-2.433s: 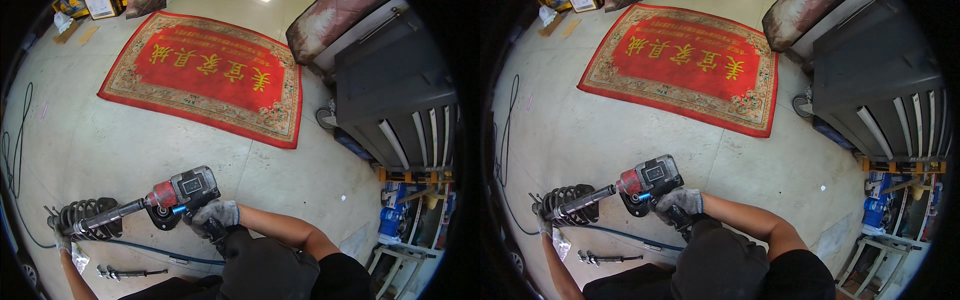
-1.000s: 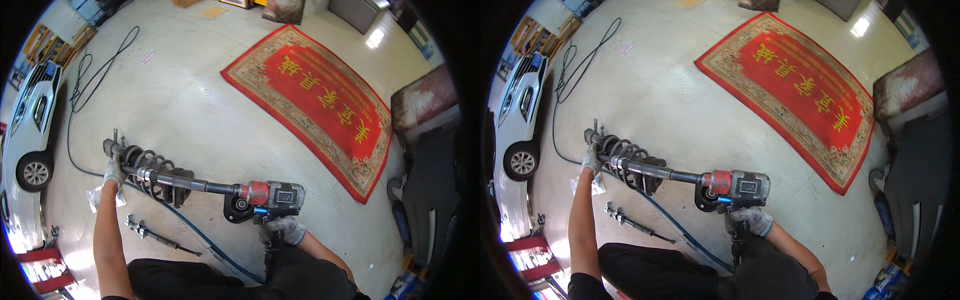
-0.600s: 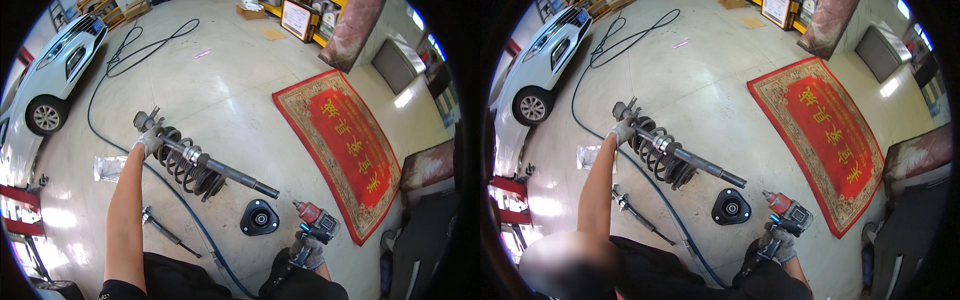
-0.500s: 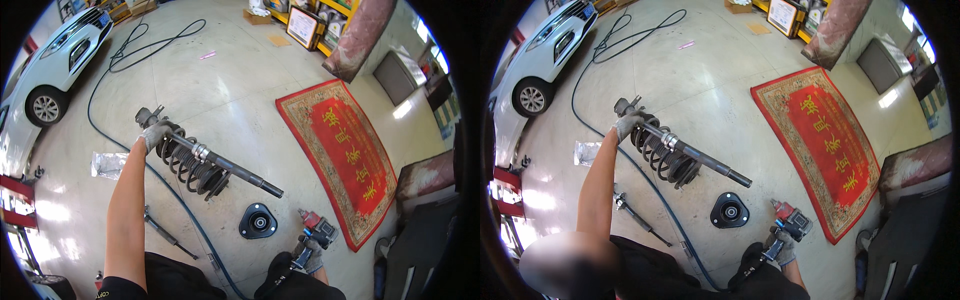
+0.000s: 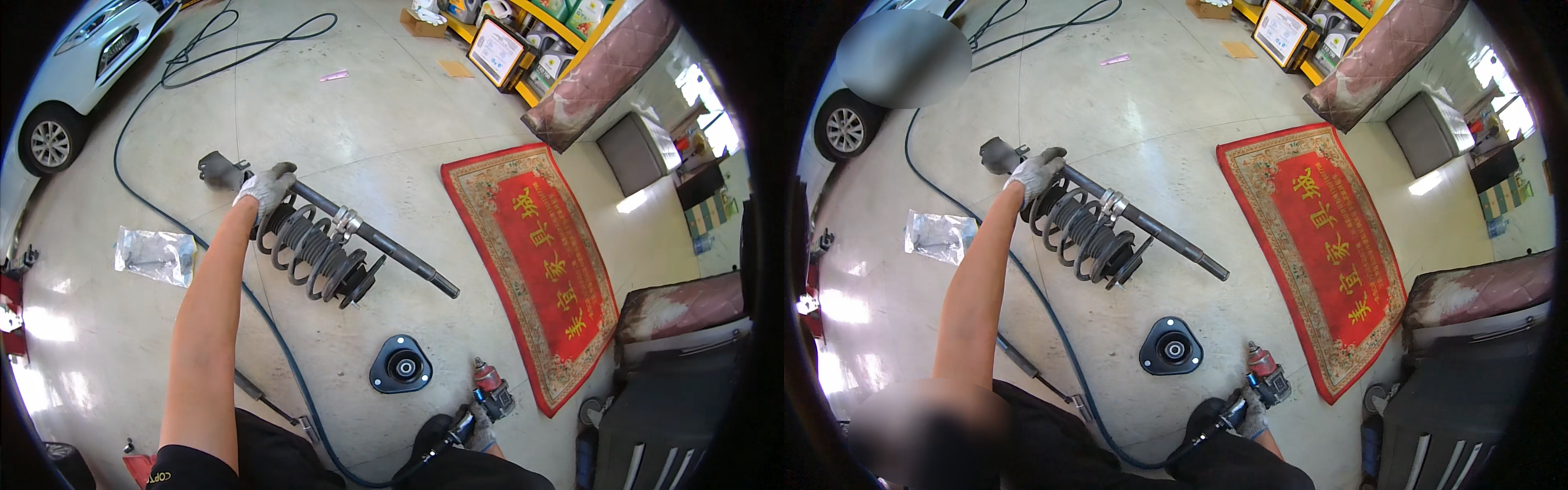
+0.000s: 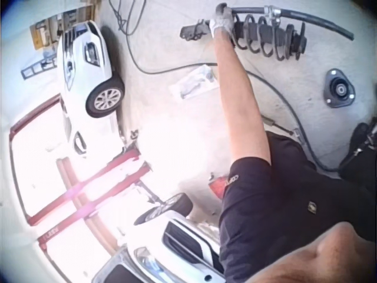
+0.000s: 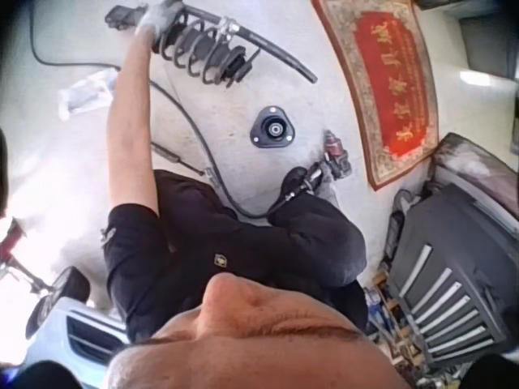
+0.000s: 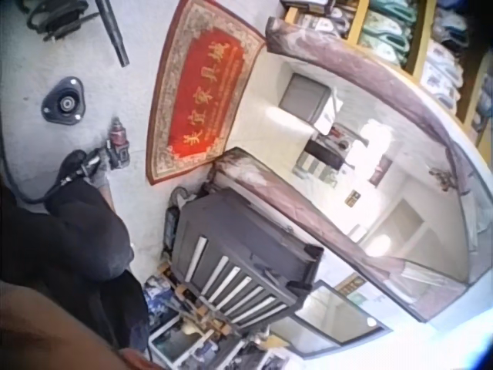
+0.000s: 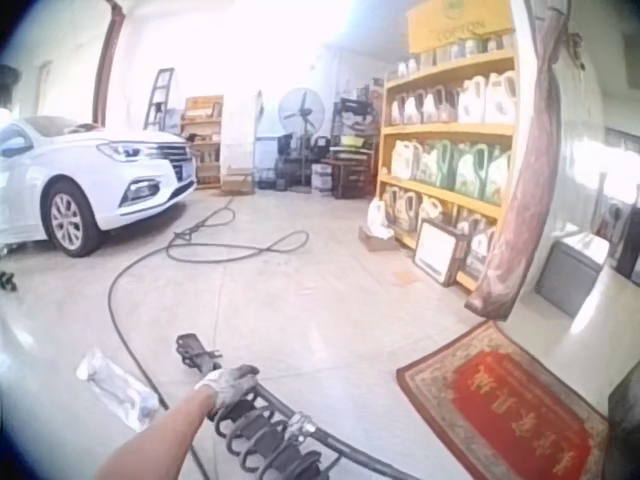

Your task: The person assembles a car suspension strut by attaching a spring and shock absorber using a pneumatic impact wrench. They tighten bolts and secure components while sitting on the floor in a garage.

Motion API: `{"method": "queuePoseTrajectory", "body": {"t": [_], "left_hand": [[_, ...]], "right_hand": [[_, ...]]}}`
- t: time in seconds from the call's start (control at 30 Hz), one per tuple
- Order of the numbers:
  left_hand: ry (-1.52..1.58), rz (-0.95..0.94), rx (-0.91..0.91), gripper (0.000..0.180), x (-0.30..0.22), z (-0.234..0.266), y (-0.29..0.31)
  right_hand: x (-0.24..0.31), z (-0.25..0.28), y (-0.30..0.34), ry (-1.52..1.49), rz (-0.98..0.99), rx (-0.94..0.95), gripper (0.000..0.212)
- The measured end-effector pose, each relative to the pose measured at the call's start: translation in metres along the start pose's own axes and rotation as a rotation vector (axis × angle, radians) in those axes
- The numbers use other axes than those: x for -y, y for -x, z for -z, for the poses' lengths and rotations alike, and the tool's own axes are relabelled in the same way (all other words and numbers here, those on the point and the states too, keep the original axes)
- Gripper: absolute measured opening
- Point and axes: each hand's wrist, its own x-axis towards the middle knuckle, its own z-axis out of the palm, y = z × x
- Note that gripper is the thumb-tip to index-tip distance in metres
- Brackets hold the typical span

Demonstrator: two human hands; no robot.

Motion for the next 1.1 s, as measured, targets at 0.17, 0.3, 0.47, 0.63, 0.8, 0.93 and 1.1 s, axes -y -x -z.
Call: {"method": "queuePoseTrajectory", "body": {"t": [0.17, 0.3, 0.47, 0.63, 0.8, 0.93, 1.1], "left_hand": [[-0.194, 0.095, 0.026, 0.057, -0.009, -0.001, -0.007], [-0.163, 0.073, 0.038, 0.057, -0.018, -0.003, -0.013], [-0.152, 0.039, 0.03, 0.056, -0.003, 0.002, -0.021], [-0.237, 0.047, -0.002, 0.053, -0.02, -0.009, -0.011], [-0.138, -0.011, 0.036, 0.05, -0.013, -0.002, -0.005], [0.613, -0.05, -0.153, 0.05, 0.03, -0.005, -0.006], [0.881, 0.087, -0.437, 0.043, 0.095, 0.013, 0.015]], "right_hand": [[0.006, -0.067, 0.049, 0.083, 0.024, -0.101, 0.025], [0.008, -0.063, 0.05, 0.1, 0.029, -0.138, 0.025], [0.008, -0.068, 0.048, 0.128, 0.028, -0.153, 0.025], [0.008, -0.067, 0.049, 0.137, 0.04, -0.178, 0.026], [0.005, -0.071, 0.049, 0.156, 0.052, -0.185, 0.026], [0.004, -0.077, 0.047, 0.175, 0.055, -0.174, 0.027], [0.006, -0.074, 0.045, 0.189, 0.074, -0.189, 0.027]]}}
